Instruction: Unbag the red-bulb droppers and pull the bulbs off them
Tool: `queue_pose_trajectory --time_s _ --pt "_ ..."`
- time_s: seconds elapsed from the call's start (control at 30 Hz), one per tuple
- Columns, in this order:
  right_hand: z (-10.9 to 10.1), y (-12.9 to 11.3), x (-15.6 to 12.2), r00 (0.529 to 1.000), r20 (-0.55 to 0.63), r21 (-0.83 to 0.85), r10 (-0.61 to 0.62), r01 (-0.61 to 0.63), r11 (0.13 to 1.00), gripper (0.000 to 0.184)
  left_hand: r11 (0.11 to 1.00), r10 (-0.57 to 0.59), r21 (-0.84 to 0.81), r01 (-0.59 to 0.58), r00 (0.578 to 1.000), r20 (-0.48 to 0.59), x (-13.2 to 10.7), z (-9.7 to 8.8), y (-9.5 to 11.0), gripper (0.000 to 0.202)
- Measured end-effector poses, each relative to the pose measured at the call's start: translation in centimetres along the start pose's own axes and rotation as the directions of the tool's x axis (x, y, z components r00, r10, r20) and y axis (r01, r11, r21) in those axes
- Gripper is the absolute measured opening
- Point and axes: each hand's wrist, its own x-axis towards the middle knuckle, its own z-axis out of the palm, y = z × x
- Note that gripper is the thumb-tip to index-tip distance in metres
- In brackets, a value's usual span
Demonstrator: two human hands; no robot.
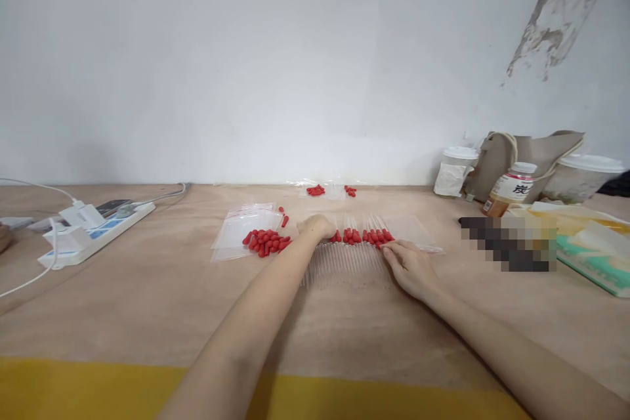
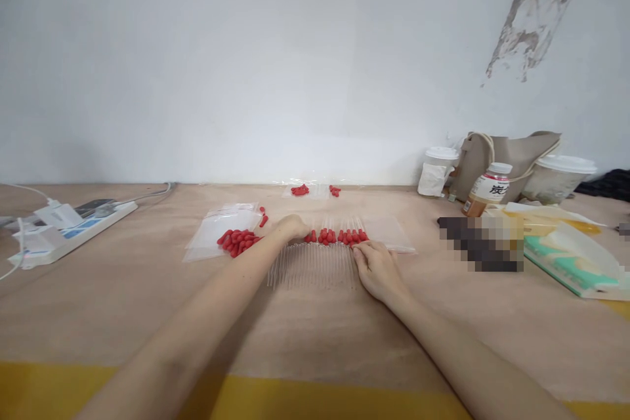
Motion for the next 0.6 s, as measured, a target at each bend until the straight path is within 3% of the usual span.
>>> queue_pose_trajectory --time_s 0.1,0.2,0.3,0.37,0.4,0.47,0.53,0.6 --pt "0.0 0.1 0.1 1.000 -0.008 0.015 0.004 -0.004 1.000 0.030 0.998 -0.039 0.045 0.038 0.999 0.024 0.1 -0.1 0.6 0.029" --pt "-0.1 0.1 0.0 0.999 -0.054 0.047 -0.001 0.003 0.999 0.027 0.997 -0.005 0.070 0.008 0.999 -0.034 -1.3 -1.0 0.5 0.024" --pt "-0.1 -0.2 0.0 0.987 -0.153 0.087 -0.041 0.055 0.995 0.026 0.992 0.100 0.090 -0.088 0.986 -0.137 -4.2 -2.3 -0.9 0.019" --pt "-0.3 -0.8 -0.1 0.966 -0.241 0.089 -0.092 0.117 0.989 0.030 0.968 0.242 0.118 -0.222 0.950 -0.200 -6.5 -2.8 -2.7 0.014" --pt "-0.4 -1.2 -0.1 0.952 -0.278 0.074 -0.126 0.152 0.986 0.034 0.911 0.409 0.170 -0.376 0.879 -0.245 -7.7 -2.8 -3.7 0.013" --pt "-0.7 -2.2 -0.3 0.925 -0.314 0.013 -0.212 0.227 0.974 0.043 0.798 0.602 0.251 -0.547 0.734 -0.313 -9.8 -2.5 -5.8 0.013" --pt "-0.9 -3.6 -0.6 0.906 -0.303 -0.056 -0.297 0.294 0.954 0.042 0.728 0.685 0.298 -0.617 0.643 -0.342 -11.3 -1.9 -7.4 0.014" --pt "-0.8 -5.0 -0.9 0.892 -0.264 -0.089 -0.367 0.356 0.930 0.036 0.685 0.727 0.315 -0.657 0.586 -0.357 -12.1 -1.1 -8.1 0.014"
